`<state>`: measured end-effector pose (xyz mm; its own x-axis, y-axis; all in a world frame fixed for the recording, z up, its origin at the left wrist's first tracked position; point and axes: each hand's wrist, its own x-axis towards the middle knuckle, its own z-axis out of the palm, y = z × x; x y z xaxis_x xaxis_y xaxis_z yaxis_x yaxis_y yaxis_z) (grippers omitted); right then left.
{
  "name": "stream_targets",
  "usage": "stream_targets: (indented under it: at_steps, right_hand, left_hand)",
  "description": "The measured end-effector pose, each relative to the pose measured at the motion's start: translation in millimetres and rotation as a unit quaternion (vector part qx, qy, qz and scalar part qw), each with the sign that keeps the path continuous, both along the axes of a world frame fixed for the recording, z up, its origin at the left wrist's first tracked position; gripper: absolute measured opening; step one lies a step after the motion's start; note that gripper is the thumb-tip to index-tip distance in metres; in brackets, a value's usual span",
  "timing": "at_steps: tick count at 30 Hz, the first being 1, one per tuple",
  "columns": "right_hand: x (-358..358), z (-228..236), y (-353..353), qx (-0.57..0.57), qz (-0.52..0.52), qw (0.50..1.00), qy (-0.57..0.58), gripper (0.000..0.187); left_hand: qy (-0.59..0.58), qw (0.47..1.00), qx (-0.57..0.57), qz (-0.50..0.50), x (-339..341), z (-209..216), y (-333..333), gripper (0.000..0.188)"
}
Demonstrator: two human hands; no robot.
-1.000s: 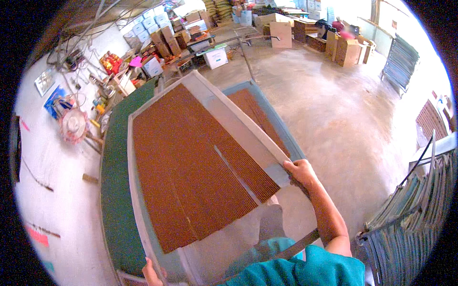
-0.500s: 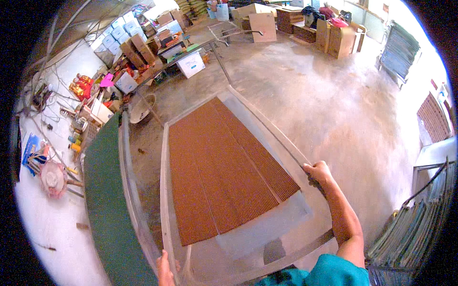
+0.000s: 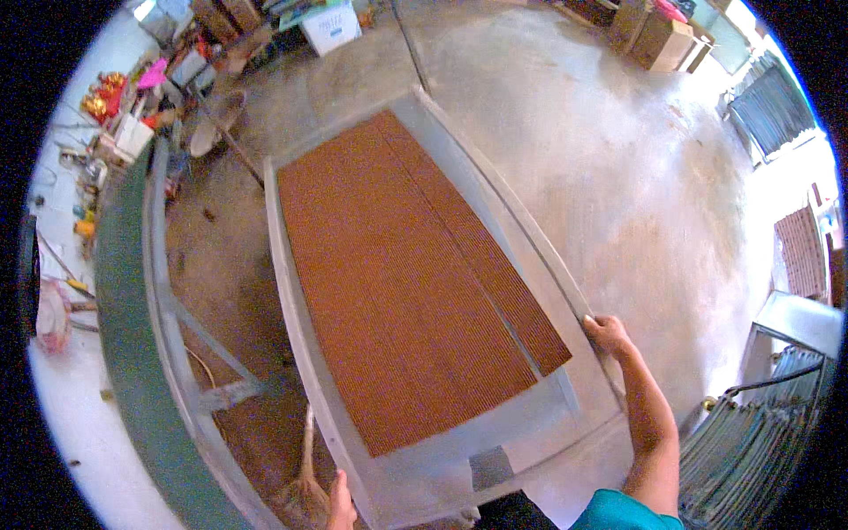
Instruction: The person repeatedly picks up rectangular frames with mesh bottoms and places them onto a conveyor belt. They then pick up brown corrugated cardboard pieces and arrange them inside the frames. The person continues this cycle of placing frames and filling them with cardboard pieces throughout the video.
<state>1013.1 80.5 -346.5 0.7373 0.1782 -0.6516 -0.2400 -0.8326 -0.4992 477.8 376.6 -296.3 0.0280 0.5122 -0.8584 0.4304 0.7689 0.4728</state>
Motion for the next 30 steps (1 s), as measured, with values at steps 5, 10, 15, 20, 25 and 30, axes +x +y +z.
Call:
stream_targets:
  at_steps: [5, 10, 15, 20, 25, 30]
  right_hand:
    - [-29, -122, -1, -0.089, 0.034, 0.995, 0.033, 0.067]
    - [-35, -188, -12, -0.101, 0.010, 0.993, 0.055, 0.073]
    - [-55, -147, -61, -0.282, 0.273, 0.919, -0.029, 0.065]
    - [-162, -95, -100, -0.292, 0.441, 0.848, 0.025, 0.049]
    - [-247, -84, -59, -0.073, 0.621, 0.780, -0.031, 0.041]
    - [-352, -45, 16, -0.075, 0.447, 0.882, 0.128, 0.029]
  left_hand:
    - [0.085, 0.995, -0.043, -0.033, -41, -143, -24, 0.074]
    - [0.105, 0.993, -0.034, -0.041, -33, -191, -30, 0.078]
    - [0.028, 0.998, 0.038, -0.034, -65, -169, -65, 0.083]
    - [0.119, 0.990, 0.007, 0.079, -162, -110, -219, 0.085]
    - [0.207, 0.975, 0.072, -0.048, -233, -71, -382, 0.066]
    - [0.212, 0.943, 0.053, 0.250, -290, -29, -460, 0.062]
